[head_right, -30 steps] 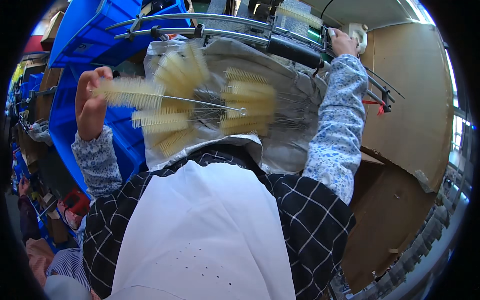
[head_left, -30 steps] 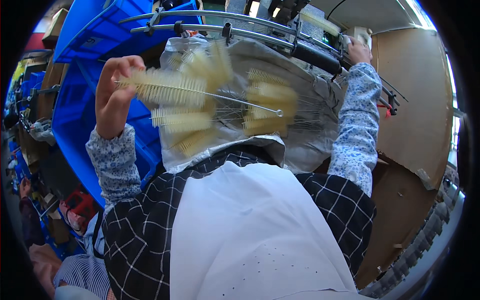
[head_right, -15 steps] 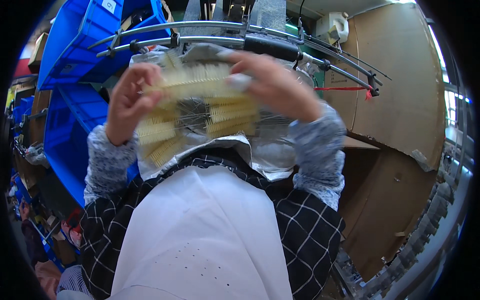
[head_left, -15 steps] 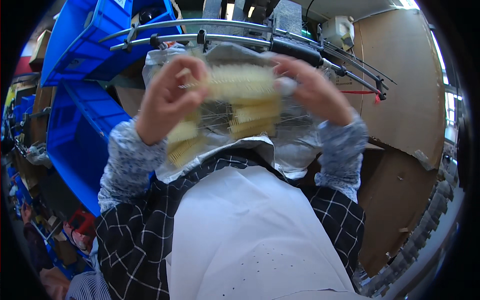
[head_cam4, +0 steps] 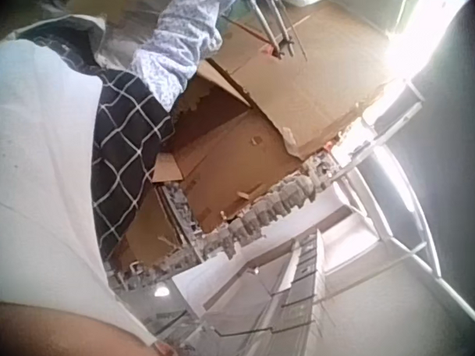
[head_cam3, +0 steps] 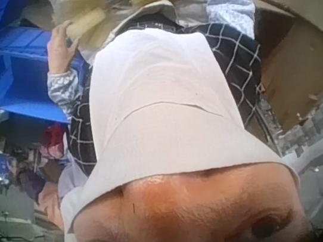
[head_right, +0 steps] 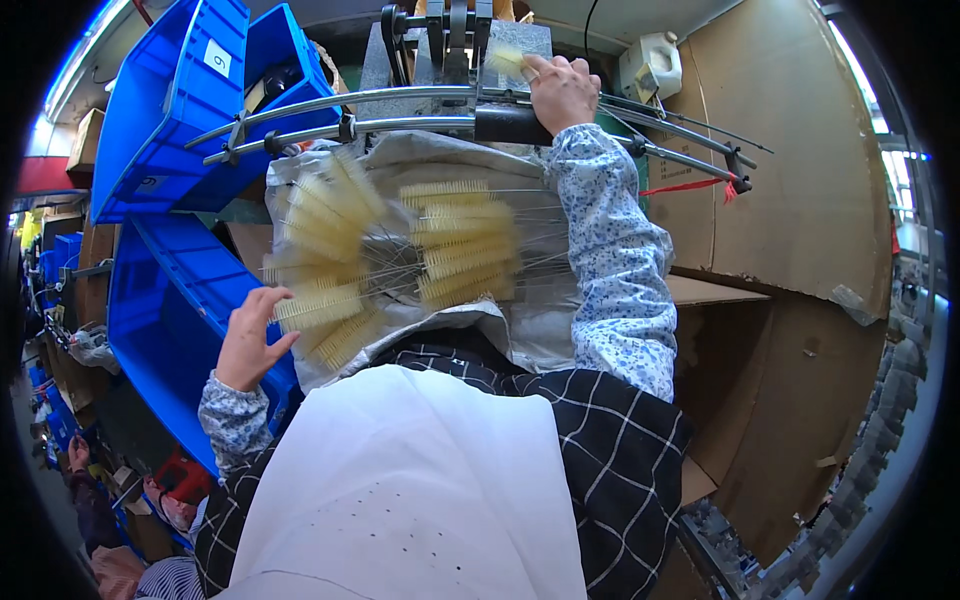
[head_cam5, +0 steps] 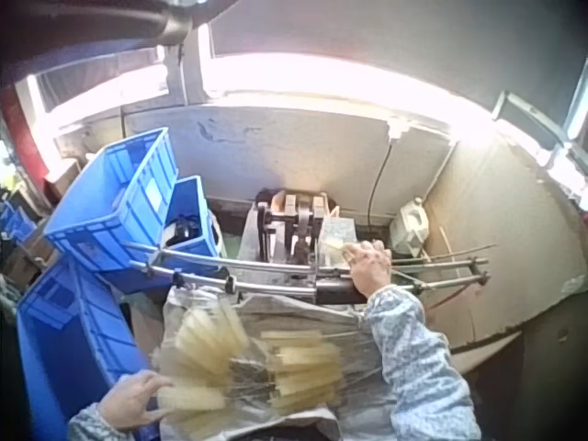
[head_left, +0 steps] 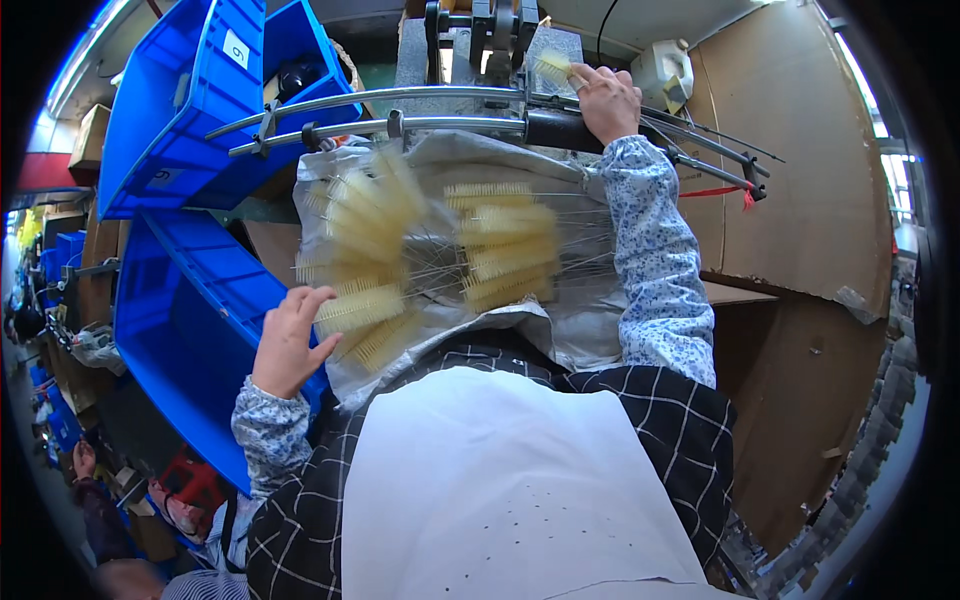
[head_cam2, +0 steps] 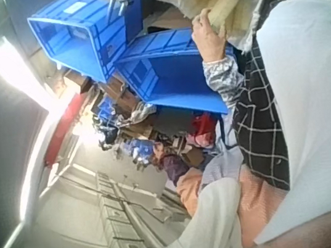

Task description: The person repeatedly picks up yellow bristle brushes and inserts their metal rods into a horizontal metal fixture. They continue this process, adding brushes one by one to the fixture while standing in a workshop environment.

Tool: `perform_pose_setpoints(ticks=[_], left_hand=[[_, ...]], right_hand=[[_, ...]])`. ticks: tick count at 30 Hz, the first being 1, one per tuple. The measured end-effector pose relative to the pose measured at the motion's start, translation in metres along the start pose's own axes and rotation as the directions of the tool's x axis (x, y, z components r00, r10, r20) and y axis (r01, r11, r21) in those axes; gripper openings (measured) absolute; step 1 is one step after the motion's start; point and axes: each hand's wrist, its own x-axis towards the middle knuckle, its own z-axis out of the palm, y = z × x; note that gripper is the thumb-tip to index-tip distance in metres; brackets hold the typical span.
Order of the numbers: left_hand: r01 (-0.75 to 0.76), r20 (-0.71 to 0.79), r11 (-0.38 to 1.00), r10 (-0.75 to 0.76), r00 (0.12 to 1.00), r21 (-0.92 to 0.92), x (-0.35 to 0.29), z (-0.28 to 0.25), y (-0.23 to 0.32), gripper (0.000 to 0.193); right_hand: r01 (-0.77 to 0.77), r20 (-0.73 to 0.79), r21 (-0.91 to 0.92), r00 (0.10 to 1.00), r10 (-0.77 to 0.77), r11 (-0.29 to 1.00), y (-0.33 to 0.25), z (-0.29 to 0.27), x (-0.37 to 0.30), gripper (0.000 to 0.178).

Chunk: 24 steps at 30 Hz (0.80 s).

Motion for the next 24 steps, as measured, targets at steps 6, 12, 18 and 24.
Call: perform_pose_setpoints(ticks=[6, 12, 18, 24], left_hand=[[0.039, -0.003, 0.993, -0.039, 0.999, -0.114, 0.0, 0.013, 0.0, 0.049], [0.013, 0.035, 0.978, -0.006, 0.999, -0.208, 0.005, 0.015, -0.001, 0.045], [0.101, 0.063, 0.908, -0.082, 0.995, -0.406, -0.009, 0.022, -0.008, 0.043], [-0.154, -0.094, 0.856, 0.123, 0.988, -0.493, -0.005, 0.015, -0.016, 0.039]], right_hand=[[-0.007, 0.073, -0.016, 0.997, 0.008, 1.0, -0.003, 0.005, 0.011, 0.028], [0.055, 0.045, 0.008, 0.997, -0.056, 0.998, 0.005, 0.003, 0.01, 0.026], [0.202, -0.126, 0.024, 0.972, -0.197, 0.979, -0.011, 0.01, 0.019, 0.021], [0.227, -0.073, 0.084, 0.973, -0.221, 0.97, 0.035, 0.039, 0.016, 0.029]])
